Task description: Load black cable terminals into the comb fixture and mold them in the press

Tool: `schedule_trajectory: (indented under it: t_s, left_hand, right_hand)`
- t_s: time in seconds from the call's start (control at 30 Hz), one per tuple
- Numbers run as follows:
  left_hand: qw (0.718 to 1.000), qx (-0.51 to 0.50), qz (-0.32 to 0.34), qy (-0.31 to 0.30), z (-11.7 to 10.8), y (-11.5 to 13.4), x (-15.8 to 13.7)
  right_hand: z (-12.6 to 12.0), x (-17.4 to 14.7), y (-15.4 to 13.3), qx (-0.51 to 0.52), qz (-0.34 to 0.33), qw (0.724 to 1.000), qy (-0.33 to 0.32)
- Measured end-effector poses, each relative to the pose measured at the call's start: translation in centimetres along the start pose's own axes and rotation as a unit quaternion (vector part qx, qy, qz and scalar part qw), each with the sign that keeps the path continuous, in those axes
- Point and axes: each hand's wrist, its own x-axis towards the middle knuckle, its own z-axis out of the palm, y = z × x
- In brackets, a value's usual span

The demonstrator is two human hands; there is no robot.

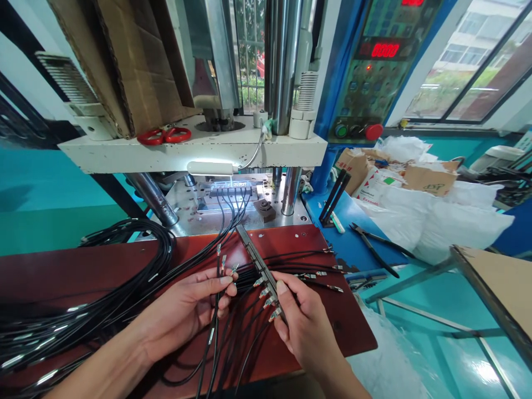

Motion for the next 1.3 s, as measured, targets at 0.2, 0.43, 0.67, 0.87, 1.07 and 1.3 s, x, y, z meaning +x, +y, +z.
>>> schedule_trajectory:
  t_s: [0.2, 0.43, 0.67, 0.87, 1.07, 1.3]
  left_hand:
    - [1.0, 0.0, -0.001, 0.002, 0.3, 0.0, 0.4]
    - [0.999, 0.02, 0.014, 0.026, 0.7, -0.3, 0.9]
    - [0.986, 0.14, 0.068, 0.05, 1.9, -0.7, 1.5]
    - [0.983, 0.159, 0.081, 0.053, 2.0, -0.8, 1.9]
    - [0.982, 0.164, 0.076, 0.048, 1.8, -0.7, 1.9]
    - [0.986, 0.153, 0.065, 0.033, 1.5, -0.4, 2.0]
  right_hand:
    - [0.1, 0.2, 0.1, 0.0, 0.007, 1.0, 0.005]
    - [0.0, 0.2, 0.1, -0.015, -0.008, 1.0, 0.006]
    - [0.1, 0.1, 0.1, -0.003, 0.002, 1.0, 0.003]
    - [0.1, -0.2, -0.5, 0.02, 0.032, 0.999, -0.019]
    - [0.1, -0.1, -0.4, 0.001, 0.029, 0.999, -0.039]
    - [0.1, -0.1, -0.2, -0.06, -0.028, 0.996, -0.062]
